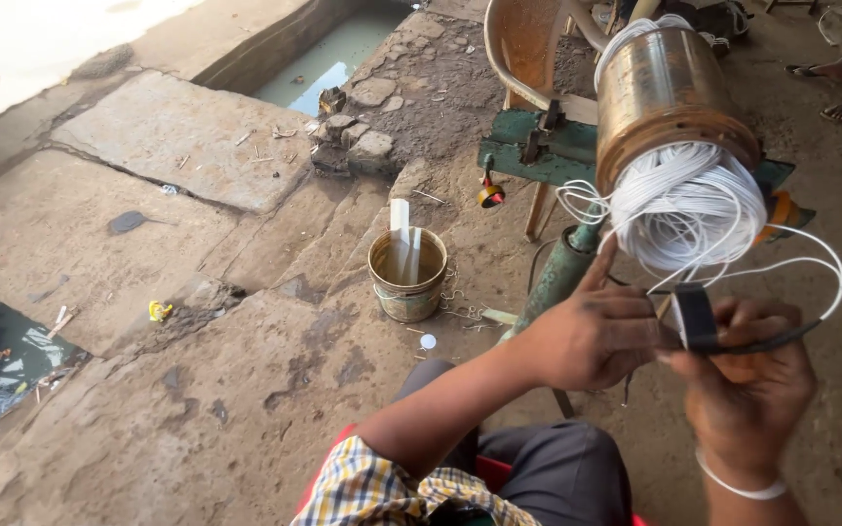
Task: The person sits on a chair and wraps black tape around a loose coil of white cable, using an orange blade to cut the tape. They then adjust and press the taped coil on a drum spool and pull out a length of cable.
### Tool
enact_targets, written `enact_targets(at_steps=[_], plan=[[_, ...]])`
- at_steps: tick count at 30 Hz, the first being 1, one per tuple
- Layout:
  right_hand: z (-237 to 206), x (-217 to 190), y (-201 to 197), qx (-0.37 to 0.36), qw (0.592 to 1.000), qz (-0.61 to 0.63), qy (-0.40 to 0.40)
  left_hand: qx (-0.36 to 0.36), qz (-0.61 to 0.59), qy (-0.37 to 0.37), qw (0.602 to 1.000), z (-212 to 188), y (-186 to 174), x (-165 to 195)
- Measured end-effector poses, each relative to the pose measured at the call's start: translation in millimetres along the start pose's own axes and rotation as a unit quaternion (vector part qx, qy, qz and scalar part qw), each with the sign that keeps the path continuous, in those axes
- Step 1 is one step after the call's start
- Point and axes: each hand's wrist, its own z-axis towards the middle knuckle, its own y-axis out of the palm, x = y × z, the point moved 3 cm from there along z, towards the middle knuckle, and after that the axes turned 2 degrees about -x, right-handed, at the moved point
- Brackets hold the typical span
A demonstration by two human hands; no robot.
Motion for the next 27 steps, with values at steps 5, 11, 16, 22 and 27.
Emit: enact_targets(at_steps=[5,11,16,22,27], plan=[[9,10,-13,-0.044,0.996,-0.056,-0.059,0.014,0.011,0.007,1.000,2,1,7],[27,7,-49,-0.240,0.965,-0.102,0.004,0.015,0.036,0.007,0.999,2,9,0],[8,38,-90,-0.229,0.968,-0.033,0.100,0.002,0.068,0.027,0.997,2,16,-12],[-20,85,-127,-0.165,0.982,0.035,0.088,-0.005,0.074,0.033,0.997,4,24,-16],[-8,74,-99,-0.044,0.993,-0.112,-0.003,-0.074,0.106,0.016,0.991,6,35,-18]])
